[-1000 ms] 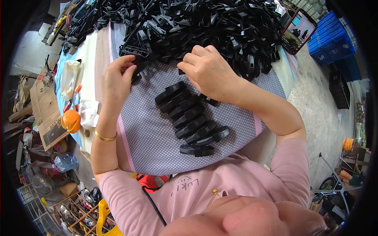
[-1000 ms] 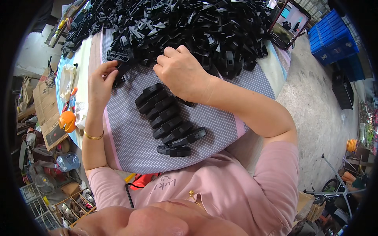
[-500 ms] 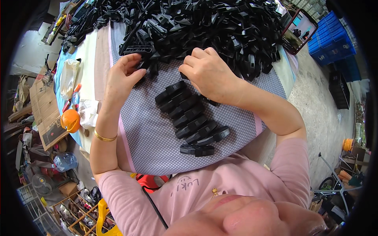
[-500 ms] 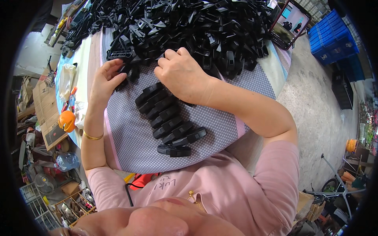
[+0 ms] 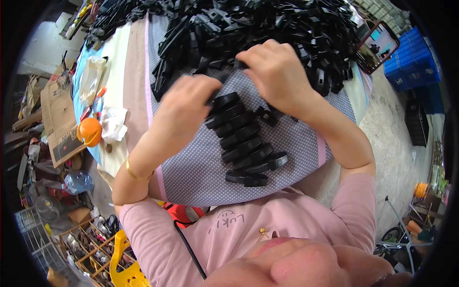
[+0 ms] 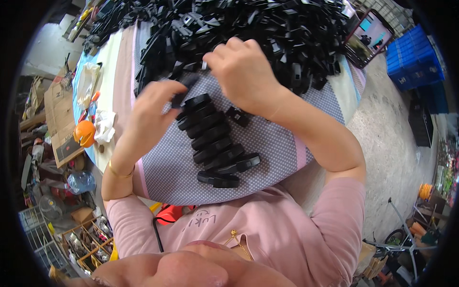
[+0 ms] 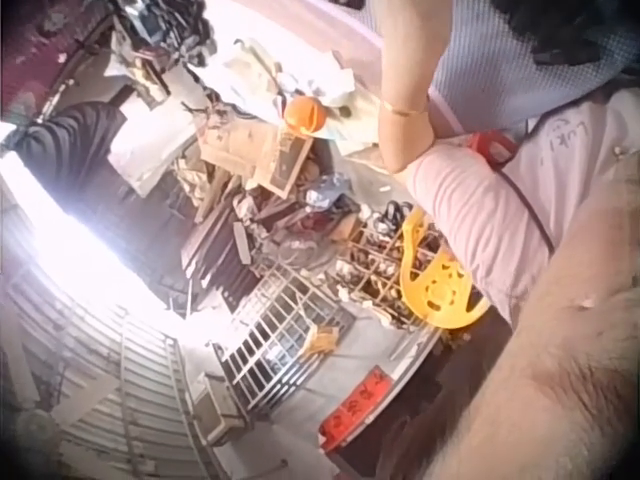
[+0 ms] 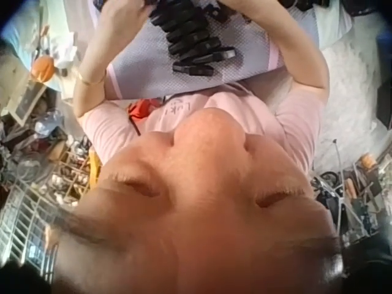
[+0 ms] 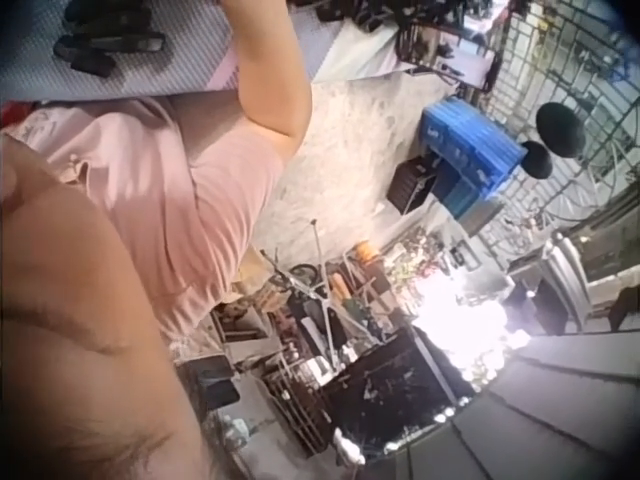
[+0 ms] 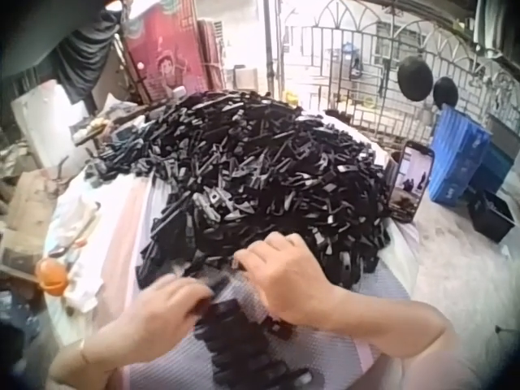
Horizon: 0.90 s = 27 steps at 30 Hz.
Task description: Assembling black plastic interlocking components into stacks by hand at a workbench.
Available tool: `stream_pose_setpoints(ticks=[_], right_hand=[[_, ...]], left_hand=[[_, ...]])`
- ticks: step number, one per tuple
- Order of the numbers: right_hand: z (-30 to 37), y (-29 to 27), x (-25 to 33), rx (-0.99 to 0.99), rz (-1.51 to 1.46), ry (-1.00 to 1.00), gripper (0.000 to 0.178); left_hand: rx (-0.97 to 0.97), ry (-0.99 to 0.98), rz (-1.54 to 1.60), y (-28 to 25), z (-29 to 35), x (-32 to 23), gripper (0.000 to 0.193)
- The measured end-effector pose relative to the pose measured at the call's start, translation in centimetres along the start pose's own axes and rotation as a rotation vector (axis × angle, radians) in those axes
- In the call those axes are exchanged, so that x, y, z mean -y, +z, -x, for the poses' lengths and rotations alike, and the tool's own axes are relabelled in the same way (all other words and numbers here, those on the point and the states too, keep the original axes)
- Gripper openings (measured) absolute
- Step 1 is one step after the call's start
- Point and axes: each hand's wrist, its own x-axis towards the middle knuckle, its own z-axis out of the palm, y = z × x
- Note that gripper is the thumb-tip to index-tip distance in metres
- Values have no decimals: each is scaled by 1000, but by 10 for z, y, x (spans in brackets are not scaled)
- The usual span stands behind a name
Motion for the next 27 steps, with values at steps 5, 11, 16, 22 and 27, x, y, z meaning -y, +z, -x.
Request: stream_pose_setpoints(ticks=[5,11,16,22,27], right_hand=[[-1,-2,-1,-47,-213,53,29],[3,6,2,96,-215,23,30],[0,-1,6,154,-379,-100,30],[2,1,11,311,-660,-59,30],[-3,-10,8,446,-693,-68,30]], left_hand=[[128,195,-113,6,-10,22,29],[196,277,-50,5,-10,39,32],[185,79,96,3,-3,26,30],[253,-300,299,-16,-3,5,32],[134,-99,125,0,-3,38,36]])
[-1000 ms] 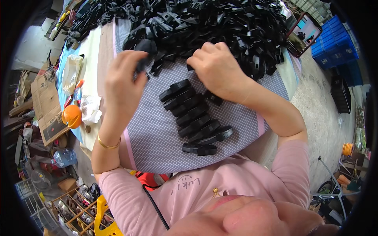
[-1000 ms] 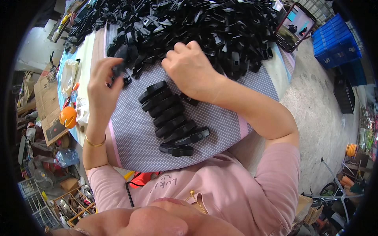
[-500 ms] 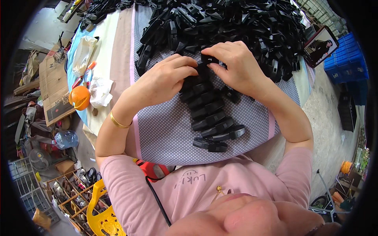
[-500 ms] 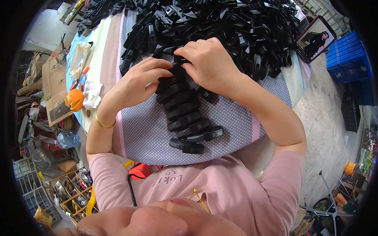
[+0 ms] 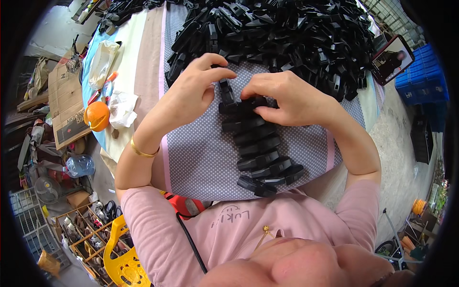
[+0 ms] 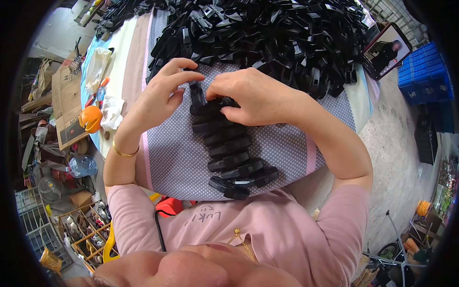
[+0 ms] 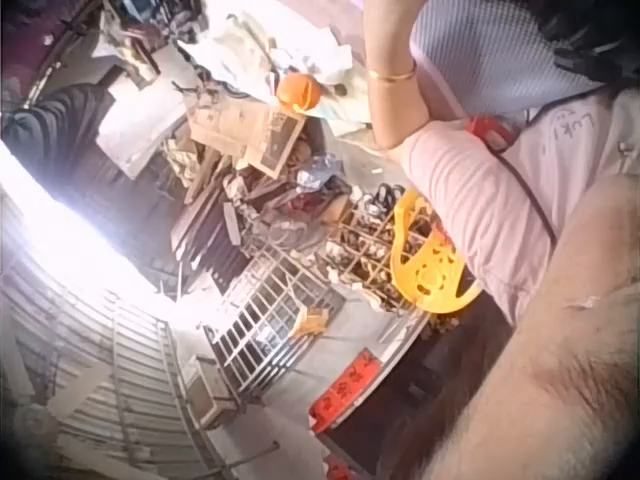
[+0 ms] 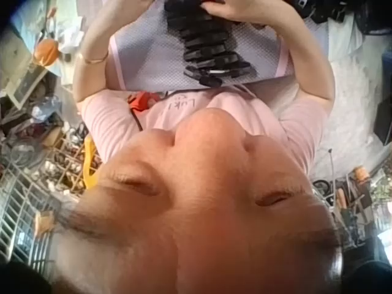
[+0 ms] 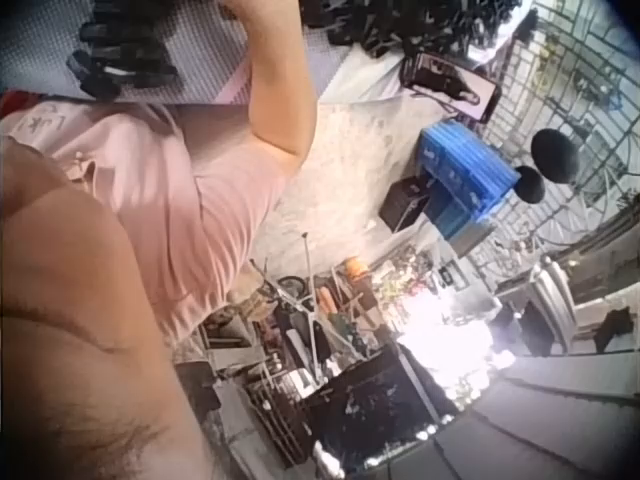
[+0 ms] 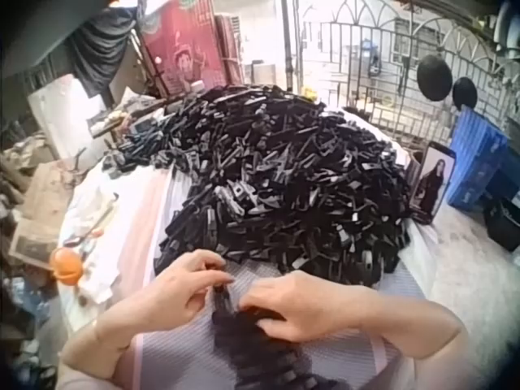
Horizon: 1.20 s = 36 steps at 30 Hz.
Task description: Assembling black plastic interlocking components into stacks by hand at a workbench.
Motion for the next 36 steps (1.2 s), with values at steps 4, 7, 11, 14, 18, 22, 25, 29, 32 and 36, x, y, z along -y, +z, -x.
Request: stream_pose_setpoints(ticks=[4,7,11,14,18,22,25,29,32,36], right_hand=[[1,-3,-3,-2,-65,36,30],[-1,-1,-5,-203,-9,36,30],[1,4,-19,-292,234,-29,31],[2,7,-15,-212,258,1,29],[3,4,-13,-216,407,13,27],[0,8,-16,-228,390,-39,25],[-4,18,-16,-215,303,-57,27],[-2,15,-19,-246,269,-61,24],[-2,8,-19,-153,98,31,24],[-16,15,-24,-386,568,-83,34]], left_hand=[[15,92,-195,6,-3,3,34],[75,-53,-222,3,-4,-7,24],[3,-102,-185,14,1,-16,24],[-32,-204,-47,14,0,-15,25],[-47,-211,-7,14,-1,-12,21],[-72,-178,3,16,-4,-12,19],[-86,-116,49,22,-2,-12,19],[-28,-131,84,15,-8,-14,18],[283,-162,150,2,-14,-12,15],[-595,32,-417,-11,-20,24,32]])
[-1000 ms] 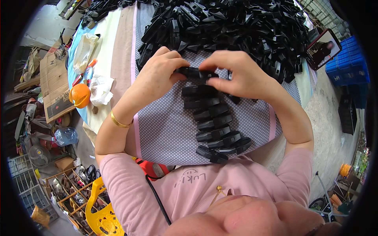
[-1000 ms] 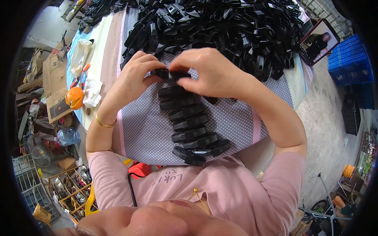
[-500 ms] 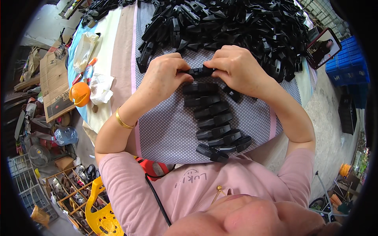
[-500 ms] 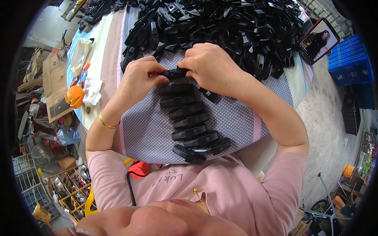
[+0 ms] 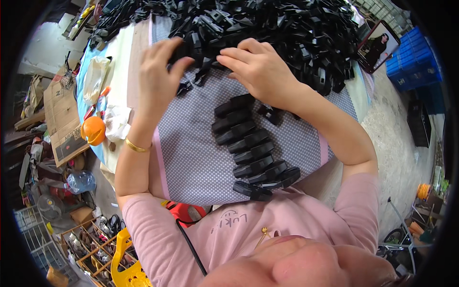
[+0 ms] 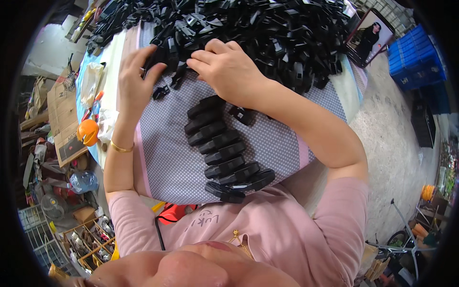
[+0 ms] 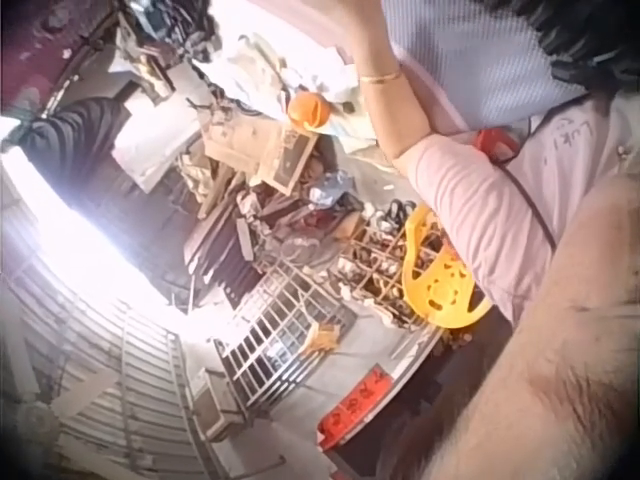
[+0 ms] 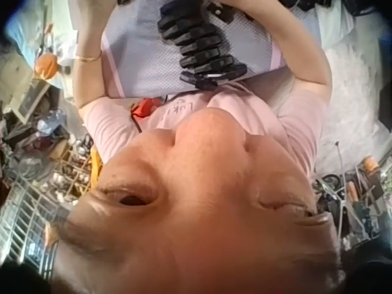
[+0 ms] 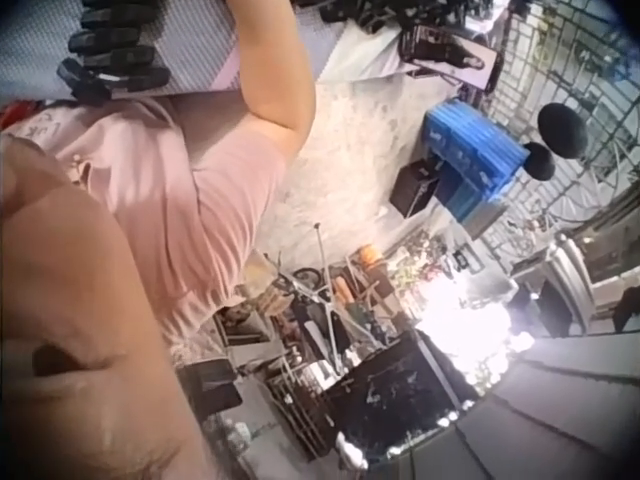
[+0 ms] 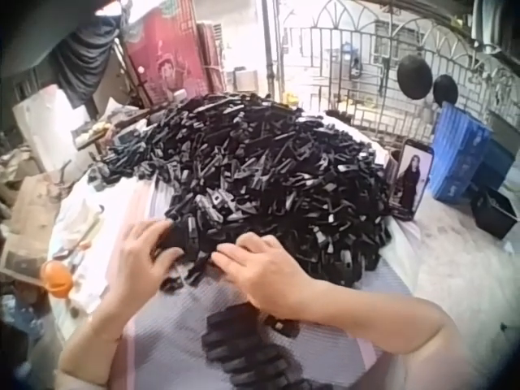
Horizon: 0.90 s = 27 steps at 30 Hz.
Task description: Assembling black plastic interlocking components into stacks by hand at a workbench.
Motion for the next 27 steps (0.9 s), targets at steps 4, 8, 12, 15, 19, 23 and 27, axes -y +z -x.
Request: stream_pose_setpoints(ticks=[4,8,12,15,19,23,27], right_hand=[[-1,13,-2,102,203,-11,32],[-2,7,2,160,233,-85,23],[2,10,2,154,141,-68,19],[2,16,3,122,161,-17,17],[-2,15,4,118,229,-31,18],[-2,15,-4,109,81,-32,17],[2,-2,1,89,169,5,14]], left_hand=[[27,-95,-35,17,6,25,41],[63,-189,-42,15,4,20,38],[-84,-54,-30,14,8,4,34],[61,-226,418,8,14,-21,30],[395,-555,795,0,17,-31,27],[483,-722,910,1,12,-28,28],[544,-798,989,-1,13,-28,30]])
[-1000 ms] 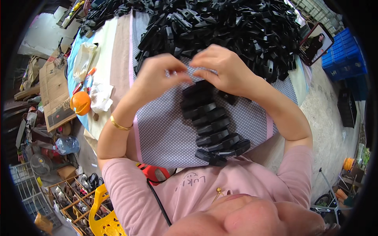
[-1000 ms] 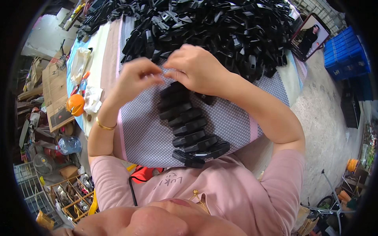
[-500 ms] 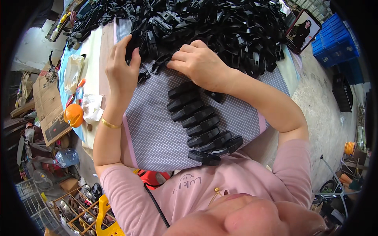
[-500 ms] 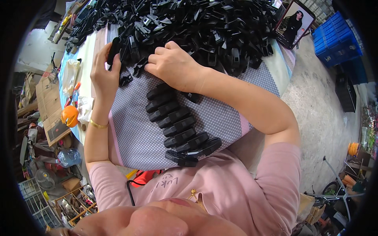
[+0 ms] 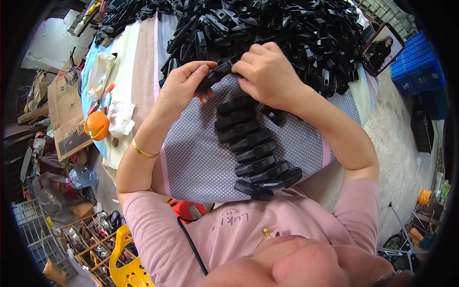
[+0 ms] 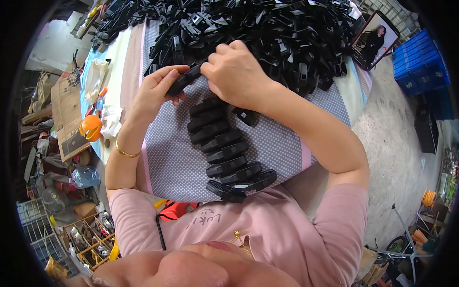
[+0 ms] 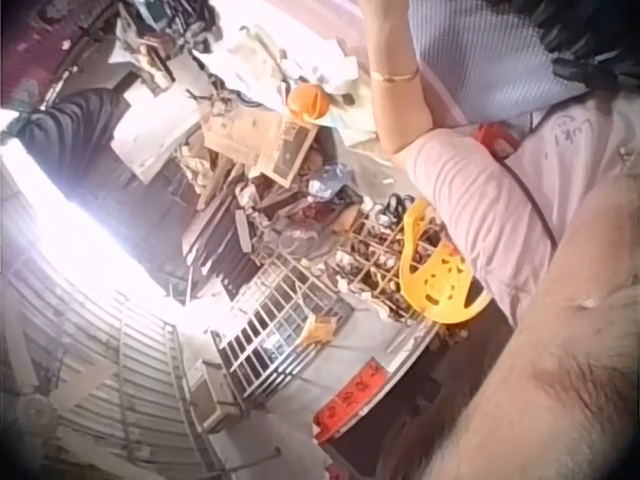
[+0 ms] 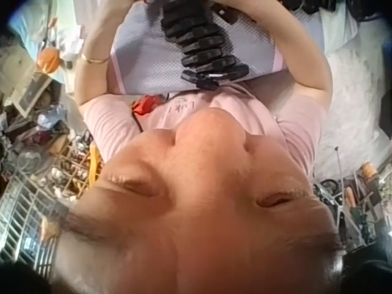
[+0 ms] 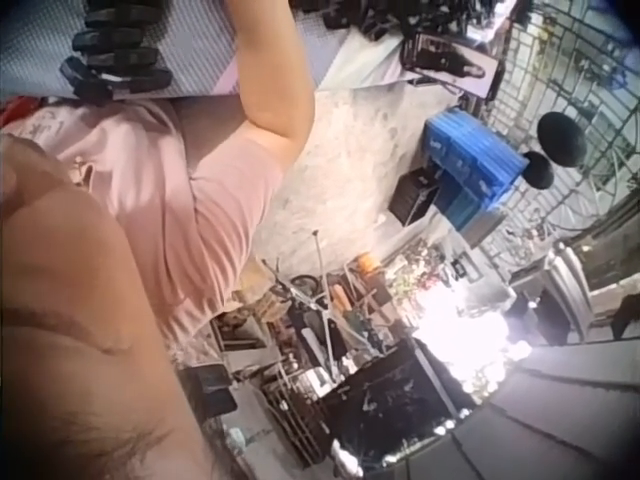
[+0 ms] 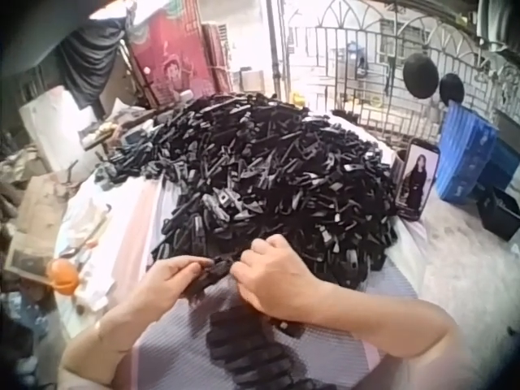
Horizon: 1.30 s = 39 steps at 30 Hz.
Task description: Assembling black plastic interlocking components into stacks by hand at a workbench.
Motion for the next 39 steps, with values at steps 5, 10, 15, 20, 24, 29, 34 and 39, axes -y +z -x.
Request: stream_pose_setpoints(ticks=[5,10,15,20,24,29,34,39], right_hand=[[8,-14,-2,84,5,78,16],[12,-11,-5,220,-89,3,23],[9,-17,-7,301,61,-25,25],[10,-19,-16,231,-144,-97,24],[11,-18,-10,275,-72,-75,25],[7,-18,-14,-25,-153,-26,28],[11,-11,-7,147,-203,7,28],[11,-15,-8,93,-161,-9,27]], left_hand=[[97,47,-184,5,4,0,34],[111,35,-381,7,7,1,31],[89,268,-729,10,12,-2,28],[66,343,-854,9,12,3,27],[4,440,-872,12,12,8,28],[-87,373,-650,23,10,7,24],[-67,370,-646,19,8,9,21],[-58,323,-656,18,9,5,22]])
